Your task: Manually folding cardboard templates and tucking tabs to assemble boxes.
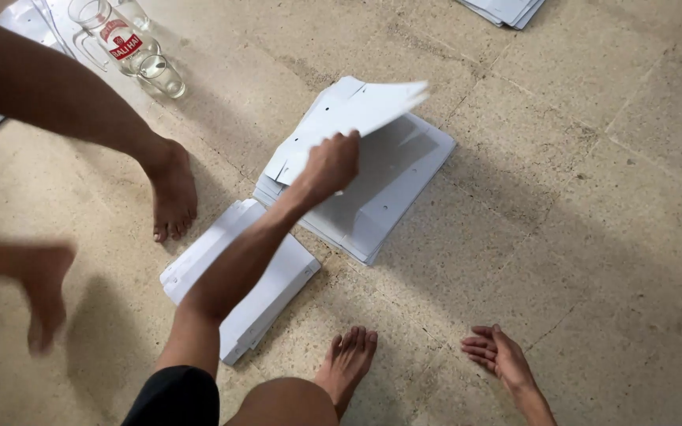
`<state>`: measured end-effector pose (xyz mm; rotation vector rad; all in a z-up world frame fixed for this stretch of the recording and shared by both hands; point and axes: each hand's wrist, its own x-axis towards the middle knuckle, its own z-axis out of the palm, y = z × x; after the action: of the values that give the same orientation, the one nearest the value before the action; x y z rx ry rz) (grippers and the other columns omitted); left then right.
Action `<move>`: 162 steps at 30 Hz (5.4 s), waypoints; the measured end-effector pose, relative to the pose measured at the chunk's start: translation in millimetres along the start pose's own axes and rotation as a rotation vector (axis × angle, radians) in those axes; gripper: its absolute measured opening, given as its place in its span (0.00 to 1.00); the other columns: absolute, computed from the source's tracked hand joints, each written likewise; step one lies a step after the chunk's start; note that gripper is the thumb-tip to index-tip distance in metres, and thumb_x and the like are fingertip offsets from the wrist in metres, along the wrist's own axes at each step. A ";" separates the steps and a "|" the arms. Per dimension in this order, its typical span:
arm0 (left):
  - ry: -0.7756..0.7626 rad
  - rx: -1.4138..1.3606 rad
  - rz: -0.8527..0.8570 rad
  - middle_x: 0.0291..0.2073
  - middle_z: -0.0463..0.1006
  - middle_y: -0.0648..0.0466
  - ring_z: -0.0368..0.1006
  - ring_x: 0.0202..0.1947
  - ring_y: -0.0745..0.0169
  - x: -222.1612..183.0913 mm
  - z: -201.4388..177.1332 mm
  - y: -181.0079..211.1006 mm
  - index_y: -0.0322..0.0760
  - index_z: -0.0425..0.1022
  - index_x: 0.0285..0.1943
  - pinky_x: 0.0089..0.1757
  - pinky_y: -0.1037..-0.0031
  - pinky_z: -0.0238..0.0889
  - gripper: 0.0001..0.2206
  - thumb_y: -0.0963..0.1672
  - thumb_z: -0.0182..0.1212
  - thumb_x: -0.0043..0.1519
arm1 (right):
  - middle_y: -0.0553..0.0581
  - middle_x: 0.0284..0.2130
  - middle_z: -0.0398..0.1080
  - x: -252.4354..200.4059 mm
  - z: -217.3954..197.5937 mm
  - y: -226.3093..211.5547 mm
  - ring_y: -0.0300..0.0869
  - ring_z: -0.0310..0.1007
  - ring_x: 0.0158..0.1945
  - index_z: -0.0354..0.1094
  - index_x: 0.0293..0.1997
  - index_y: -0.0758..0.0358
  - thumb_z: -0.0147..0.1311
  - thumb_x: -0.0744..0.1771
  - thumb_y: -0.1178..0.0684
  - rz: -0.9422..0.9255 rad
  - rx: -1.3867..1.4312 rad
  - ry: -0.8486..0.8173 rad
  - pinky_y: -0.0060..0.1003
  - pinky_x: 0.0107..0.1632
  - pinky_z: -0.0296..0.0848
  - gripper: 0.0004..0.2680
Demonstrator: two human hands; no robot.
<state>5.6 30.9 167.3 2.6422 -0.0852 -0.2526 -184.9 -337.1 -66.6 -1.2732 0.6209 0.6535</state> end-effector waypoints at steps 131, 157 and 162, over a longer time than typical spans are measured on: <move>-0.226 -0.830 0.244 0.55 0.60 0.33 0.57 0.56 0.33 -3.8 217.9 28.3 0.38 0.57 0.61 0.53 0.50 0.54 0.19 0.38 0.44 0.58 | 0.72 0.50 0.60 -88.9 10.5 68.1 0.59 0.71 0.36 0.49 0.45 0.72 0.42 0.58 0.63 -0.837 -0.516 0.587 0.44 0.24 0.70 0.14; -0.200 -0.693 0.283 0.51 0.66 0.37 0.69 0.48 0.47 0.5 217.4 20.3 0.26 0.60 0.54 0.46 0.66 0.68 0.17 0.37 0.44 0.54 | 0.66 0.36 0.67 -88.8 18.5 76.8 0.48 0.72 0.30 0.48 0.53 0.70 0.47 0.58 0.61 -0.806 -0.651 0.630 0.37 0.29 0.70 0.20; -0.161 -0.677 0.295 0.48 0.69 0.41 0.69 0.48 0.53 -8.1 211.0 30.3 0.27 0.62 0.52 0.47 0.70 0.66 0.16 0.37 0.43 0.54 | 0.65 0.35 0.69 -95.9 14.1 70.2 0.48 0.72 0.32 0.50 0.53 0.69 0.47 0.58 0.61 -0.827 -0.592 0.637 0.38 0.30 0.70 0.19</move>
<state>-43.7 -91.8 0.0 1.9059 -0.3694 -0.3242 -300.3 -320.8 -39.1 -2.1417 0.3414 -0.3136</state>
